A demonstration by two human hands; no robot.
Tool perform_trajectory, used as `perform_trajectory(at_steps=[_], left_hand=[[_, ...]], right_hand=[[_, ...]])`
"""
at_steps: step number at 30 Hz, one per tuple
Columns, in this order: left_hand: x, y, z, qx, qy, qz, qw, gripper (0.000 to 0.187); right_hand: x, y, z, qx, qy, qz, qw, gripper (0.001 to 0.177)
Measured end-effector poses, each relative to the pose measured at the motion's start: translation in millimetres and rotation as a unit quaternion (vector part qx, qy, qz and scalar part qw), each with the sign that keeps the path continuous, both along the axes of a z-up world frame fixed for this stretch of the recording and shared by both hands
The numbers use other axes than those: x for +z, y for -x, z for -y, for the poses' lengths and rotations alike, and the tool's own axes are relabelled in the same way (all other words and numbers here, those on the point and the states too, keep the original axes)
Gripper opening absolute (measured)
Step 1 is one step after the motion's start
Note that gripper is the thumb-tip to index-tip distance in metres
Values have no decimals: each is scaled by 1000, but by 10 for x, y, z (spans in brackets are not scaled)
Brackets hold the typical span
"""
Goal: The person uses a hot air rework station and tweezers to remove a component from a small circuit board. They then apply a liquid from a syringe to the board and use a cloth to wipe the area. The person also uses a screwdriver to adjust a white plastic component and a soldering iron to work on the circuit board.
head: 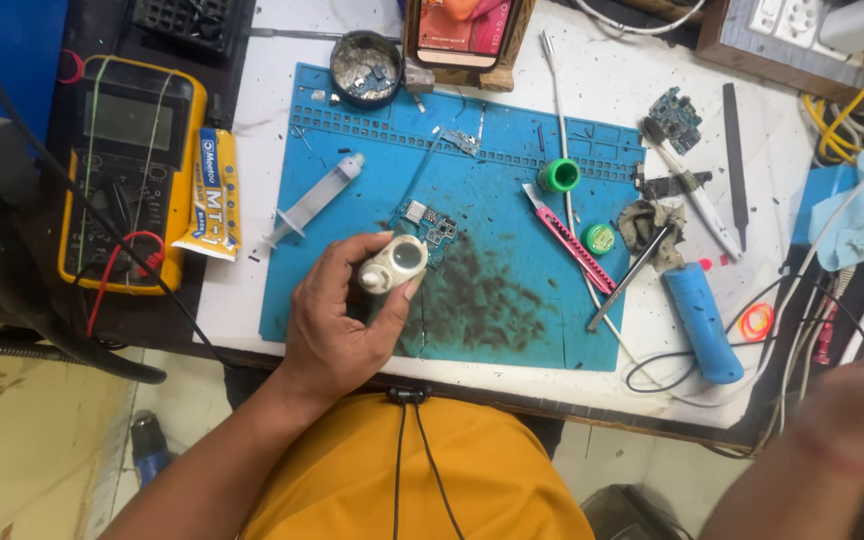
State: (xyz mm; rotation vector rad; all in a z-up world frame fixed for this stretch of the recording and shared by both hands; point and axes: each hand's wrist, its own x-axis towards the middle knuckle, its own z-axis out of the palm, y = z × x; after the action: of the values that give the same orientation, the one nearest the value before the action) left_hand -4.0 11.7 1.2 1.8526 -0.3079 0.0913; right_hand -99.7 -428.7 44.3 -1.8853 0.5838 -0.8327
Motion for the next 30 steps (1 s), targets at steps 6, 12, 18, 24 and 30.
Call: perform_trajectory(at_steps=[6,12,18,24,30], left_hand=[[-48,22,-4,5,59,-28,998,41],[-68,45,-21,11,62,-13,998,41],[-12,28,-14,13,32,5,999,41],[50,-22,22,-7,-43,10,999,38],[83,-80,68,-52,-154,65,985,36]], right_hand=[[-177,6,-1663,207,-157,-123,958,17],[322,-215,-1952,363,118,-224,897,12],[437,-251,-2033,385,218,-220,869,17],[133,-190,-1951,325,-32,-168,930,21],[-460,-365,-2157,211,-128,-36,969,18]])
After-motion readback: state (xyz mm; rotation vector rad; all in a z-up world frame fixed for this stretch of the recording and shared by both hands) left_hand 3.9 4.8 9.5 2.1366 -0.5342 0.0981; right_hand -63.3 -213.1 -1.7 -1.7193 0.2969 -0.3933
